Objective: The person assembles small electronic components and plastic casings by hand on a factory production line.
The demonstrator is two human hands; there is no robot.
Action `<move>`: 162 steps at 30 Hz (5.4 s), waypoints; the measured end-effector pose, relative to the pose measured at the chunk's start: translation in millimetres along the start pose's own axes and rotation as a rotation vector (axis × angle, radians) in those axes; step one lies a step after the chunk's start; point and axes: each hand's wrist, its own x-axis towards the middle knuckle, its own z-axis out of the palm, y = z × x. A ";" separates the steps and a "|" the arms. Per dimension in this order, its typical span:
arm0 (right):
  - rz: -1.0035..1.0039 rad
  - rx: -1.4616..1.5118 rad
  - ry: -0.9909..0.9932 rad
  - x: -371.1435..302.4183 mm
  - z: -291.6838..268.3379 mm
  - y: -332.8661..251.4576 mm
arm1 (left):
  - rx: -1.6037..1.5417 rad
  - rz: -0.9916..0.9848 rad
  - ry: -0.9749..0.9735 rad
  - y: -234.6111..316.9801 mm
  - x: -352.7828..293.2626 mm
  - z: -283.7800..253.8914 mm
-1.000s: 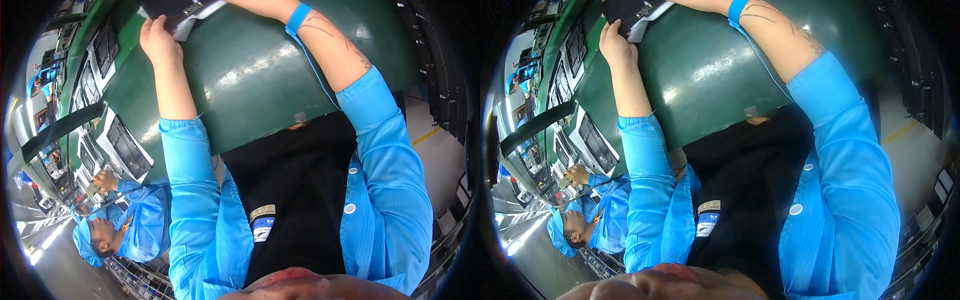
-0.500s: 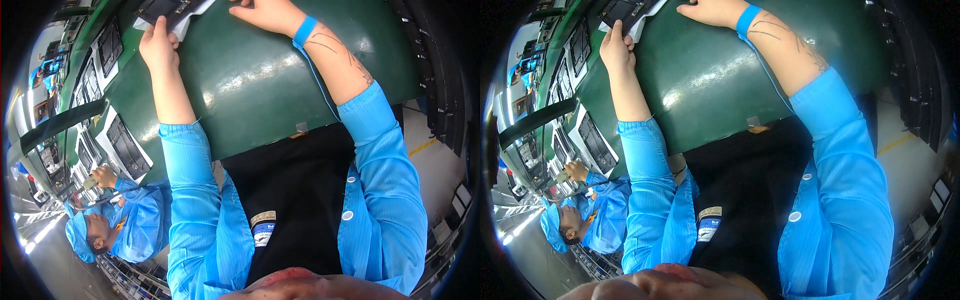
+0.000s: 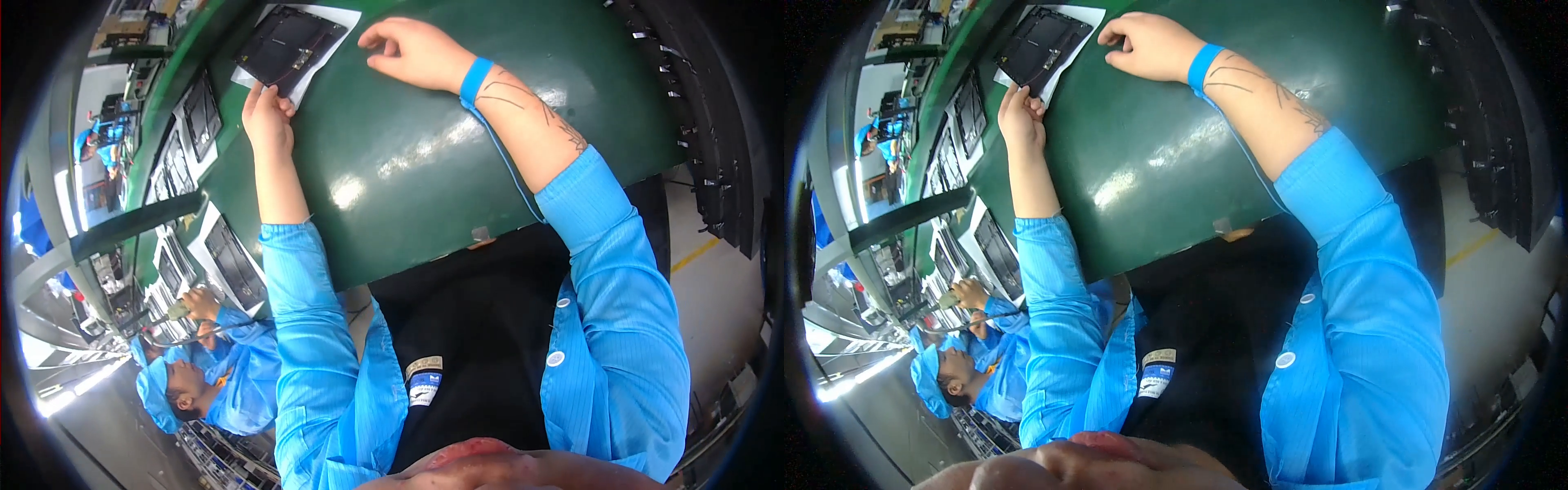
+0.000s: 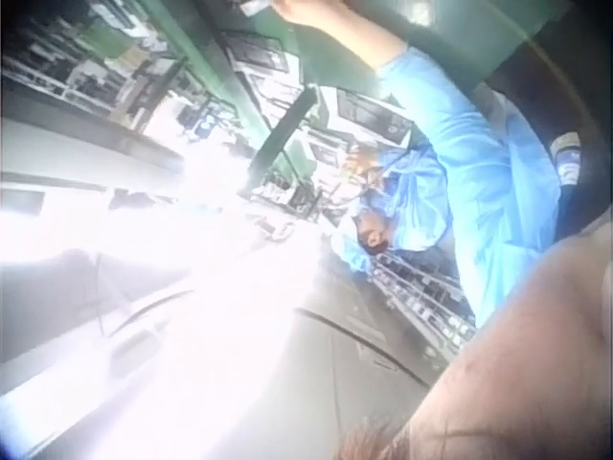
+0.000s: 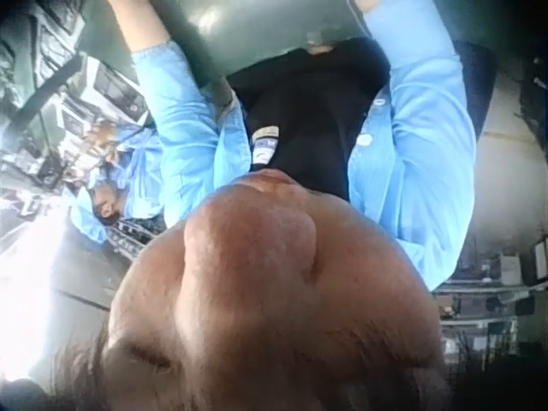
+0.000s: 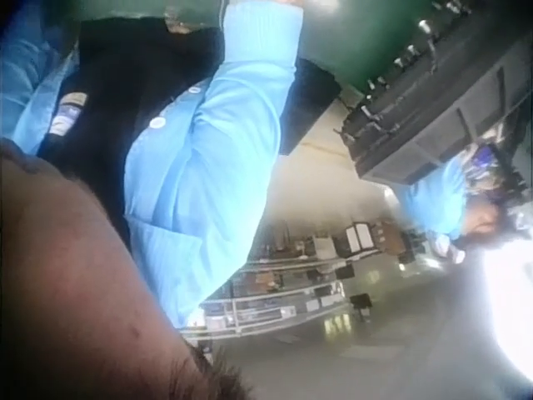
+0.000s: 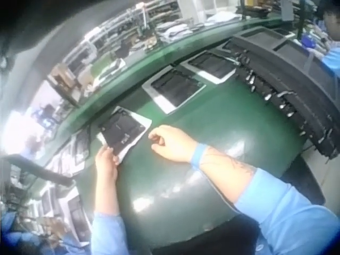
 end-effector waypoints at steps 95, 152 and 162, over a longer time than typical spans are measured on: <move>0.290 -1.135 0.569 -374.6 -422.4 -129.3 | 1.000 0.513 -0.208 -12.9 -58.8 -2.8; 0.310 -1.265 -0.768 -223.1 -424.2 -142.0 | 1.038 0.521 -0.244 -21.7 -49.3 -14.9; 0.405 -1.237 -0.183 -253.0 -492.2 -95.9 | 1.031 0.522 -0.247 -22.1 -45.9 -8.2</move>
